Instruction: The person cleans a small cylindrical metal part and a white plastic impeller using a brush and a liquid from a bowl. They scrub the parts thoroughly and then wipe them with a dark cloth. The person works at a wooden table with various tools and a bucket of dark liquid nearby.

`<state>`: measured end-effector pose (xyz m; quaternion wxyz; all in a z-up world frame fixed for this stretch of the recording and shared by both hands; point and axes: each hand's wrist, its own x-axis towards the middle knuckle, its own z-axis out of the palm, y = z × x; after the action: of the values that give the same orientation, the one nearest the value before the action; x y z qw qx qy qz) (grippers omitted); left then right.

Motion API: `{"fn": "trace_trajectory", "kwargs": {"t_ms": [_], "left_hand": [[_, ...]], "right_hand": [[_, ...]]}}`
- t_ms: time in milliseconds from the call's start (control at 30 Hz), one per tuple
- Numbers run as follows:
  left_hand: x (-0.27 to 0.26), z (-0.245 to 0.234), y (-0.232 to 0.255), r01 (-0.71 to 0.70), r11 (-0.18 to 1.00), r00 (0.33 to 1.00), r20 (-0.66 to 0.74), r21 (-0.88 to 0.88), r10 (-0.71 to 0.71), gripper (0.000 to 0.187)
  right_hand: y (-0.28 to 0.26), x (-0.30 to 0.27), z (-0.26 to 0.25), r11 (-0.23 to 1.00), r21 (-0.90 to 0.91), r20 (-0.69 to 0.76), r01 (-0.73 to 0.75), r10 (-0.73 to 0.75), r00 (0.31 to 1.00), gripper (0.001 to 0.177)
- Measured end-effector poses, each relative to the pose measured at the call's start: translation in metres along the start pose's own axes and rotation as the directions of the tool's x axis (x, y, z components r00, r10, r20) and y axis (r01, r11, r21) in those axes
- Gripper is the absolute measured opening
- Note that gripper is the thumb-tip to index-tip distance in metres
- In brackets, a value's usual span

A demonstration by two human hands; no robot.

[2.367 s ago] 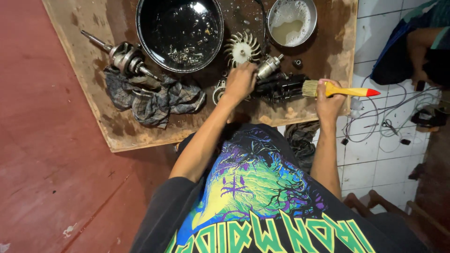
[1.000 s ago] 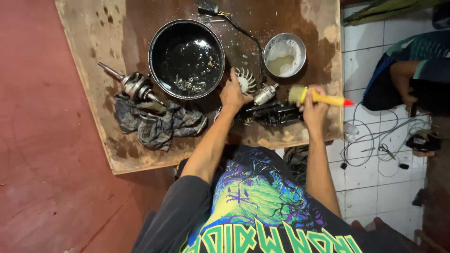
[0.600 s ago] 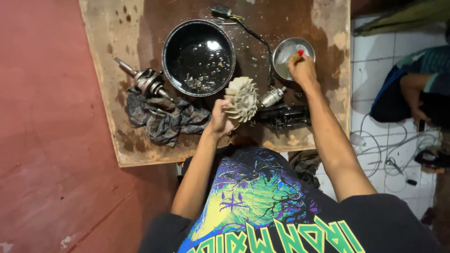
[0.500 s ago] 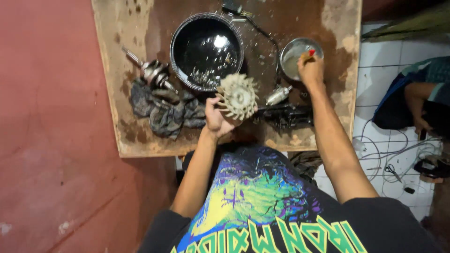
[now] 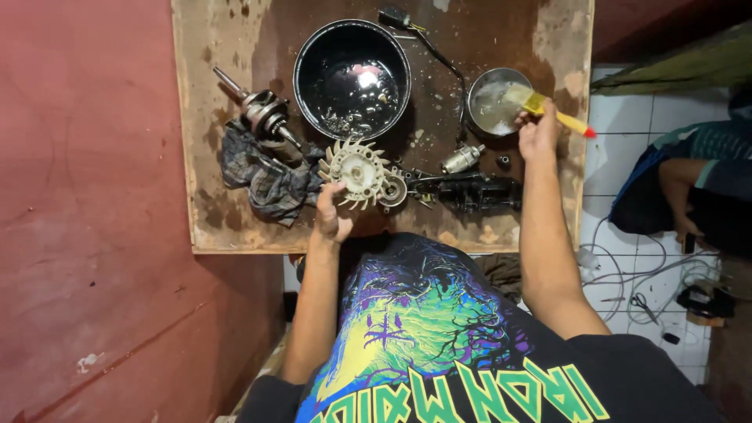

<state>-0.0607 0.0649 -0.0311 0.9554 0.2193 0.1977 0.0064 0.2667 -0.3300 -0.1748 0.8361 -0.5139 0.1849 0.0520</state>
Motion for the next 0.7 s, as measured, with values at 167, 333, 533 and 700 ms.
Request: {"fn": "trace_trajectory", "kwargs": {"t_ms": [167, 333, 533, 700], "left_hand": [[-0.019, 0.014, 0.002, -0.094, 0.996, 0.993, -0.072, 0.0, 0.094, 0.041], [-0.018, 0.008, 0.013, -0.205, 0.975, 0.978, -0.022, 0.081, 0.208, 0.034], [-0.007, 0.031, 0.049, -0.187, 0.982, 0.98, -0.071, 0.009, 0.187, 0.043], [0.021, 0.049, 0.071, -0.418, 0.892, 0.904, 0.182, 0.174, 0.388, 0.061]], "right_hand": [[0.014, -0.007, -0.019, 0.913, 0.377, 0.056, -0.155, 0.144, 0.988, 0.022], [-0.006, -0.035, 0.022, 0.995, -0.095, 0.175, 0.031, -0.014, 0.984, 0.026], [-0.03, -0.079, 0.086, 0.989, 0.121, 0.097, 0.09, -0.102, 0.99, 0.02], [-0.038, -0.174, 0.179, 0.99, 0.057, 0.306, 0.126, -0.138, 0.942, 0.024]]}}
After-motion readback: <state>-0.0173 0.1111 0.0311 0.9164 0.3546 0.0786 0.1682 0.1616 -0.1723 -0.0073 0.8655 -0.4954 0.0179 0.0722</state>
